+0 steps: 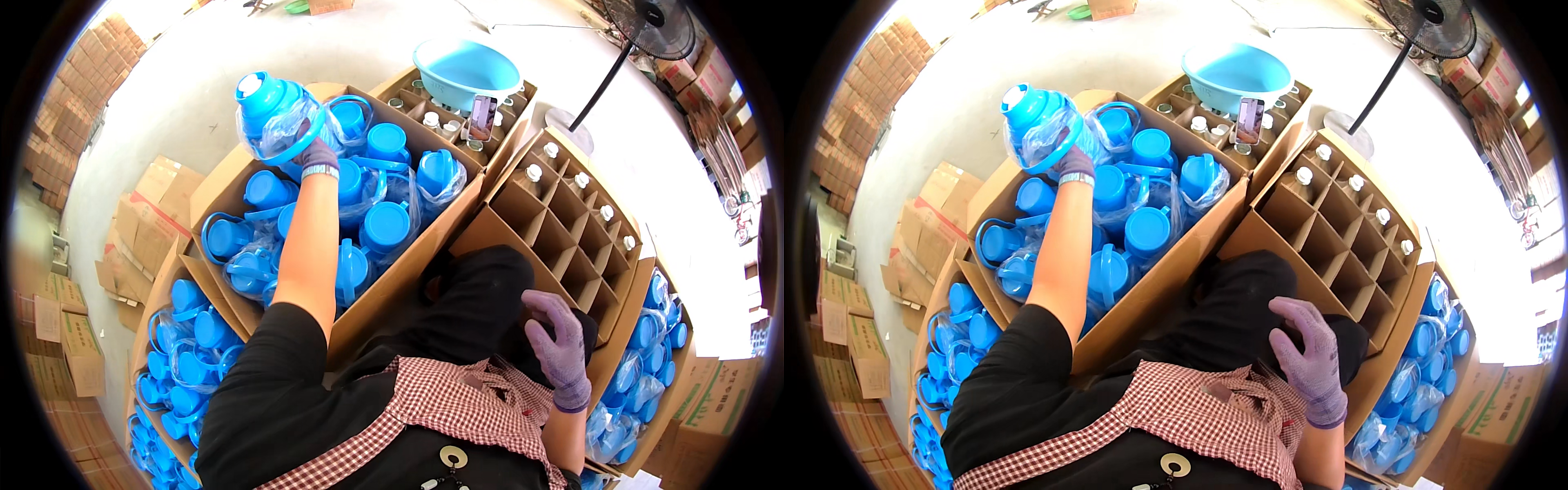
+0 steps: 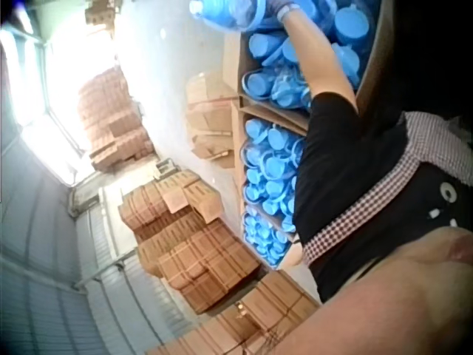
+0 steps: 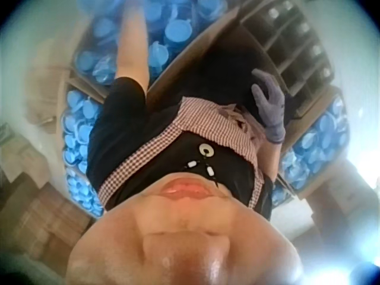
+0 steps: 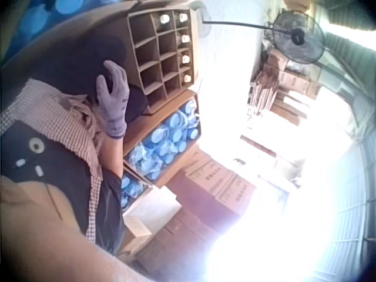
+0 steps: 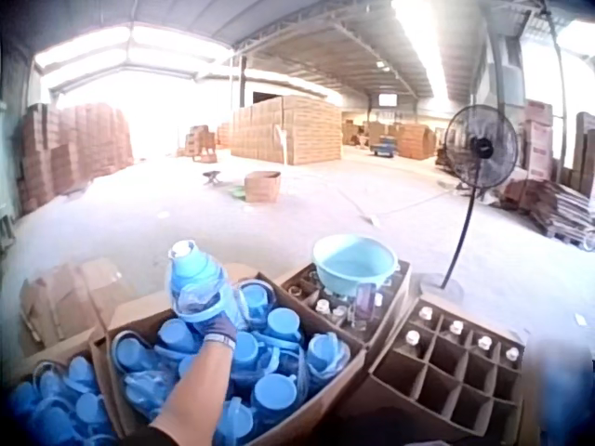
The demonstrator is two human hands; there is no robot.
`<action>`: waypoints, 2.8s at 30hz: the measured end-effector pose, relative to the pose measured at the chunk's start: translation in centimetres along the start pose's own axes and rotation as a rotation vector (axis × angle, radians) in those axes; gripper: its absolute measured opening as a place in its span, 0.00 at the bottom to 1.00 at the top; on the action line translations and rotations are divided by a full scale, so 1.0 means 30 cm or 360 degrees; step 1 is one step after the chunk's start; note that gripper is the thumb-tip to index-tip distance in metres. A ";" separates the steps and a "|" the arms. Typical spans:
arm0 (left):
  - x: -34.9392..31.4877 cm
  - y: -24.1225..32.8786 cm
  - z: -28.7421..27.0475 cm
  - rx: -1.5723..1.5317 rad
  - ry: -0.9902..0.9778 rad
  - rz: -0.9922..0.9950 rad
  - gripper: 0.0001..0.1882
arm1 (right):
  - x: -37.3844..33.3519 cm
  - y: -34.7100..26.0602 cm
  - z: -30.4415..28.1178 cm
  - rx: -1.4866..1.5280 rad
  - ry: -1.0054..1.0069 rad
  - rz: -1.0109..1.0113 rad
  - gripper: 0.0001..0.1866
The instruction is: The person assembles thermoses by inserting metallic liners into blue plastic casings, attaching the lids, and placing the finished items back into a cardboard box.
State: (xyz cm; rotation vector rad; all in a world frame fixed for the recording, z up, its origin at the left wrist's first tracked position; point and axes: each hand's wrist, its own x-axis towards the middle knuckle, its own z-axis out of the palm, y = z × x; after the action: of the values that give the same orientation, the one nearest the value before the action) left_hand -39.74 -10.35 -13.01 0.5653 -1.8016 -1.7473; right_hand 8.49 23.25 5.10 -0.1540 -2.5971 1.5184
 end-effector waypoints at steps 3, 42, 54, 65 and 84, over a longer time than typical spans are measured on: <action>-0.018 0.011 0.111 -0.0017 0.0187 -0.0127 0.43 | 0.019 0.025 0.018 0.0010 -0.0074 0.0030 0.20; -0.154 0.051 0.260 -0.0527 -0.0393 -0.0121 0.32 | 0.287 0.212 0.152 0.0041 -0.0439 0.0424 0.18; 0.329 -0.222 0.390 0.1806 -0.0435 0.0262 0.62 | 0.293 0.387 0.252 -0.0356 0.0328 -0.0135 0.10; 0.363 -0.068 -0.111 0.1543 -0.0289 0.0659 0.43 | 0.264 0.442 0.256 -0.0380 0.0426 -0.0198 0.14; 0.508 -0.087 -0.105 0.2424 -0.0186 0.0347 0.49 | 0.251 0.452 0.250 -0.0417 0.0451 -0.0283 0.16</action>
State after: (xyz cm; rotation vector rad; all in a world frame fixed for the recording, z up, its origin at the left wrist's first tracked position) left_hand -49.39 -22.79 -14.08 0.7264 -2.8814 0.0352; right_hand 0.15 24.58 -9.92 -0.1462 -2.4919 1.0136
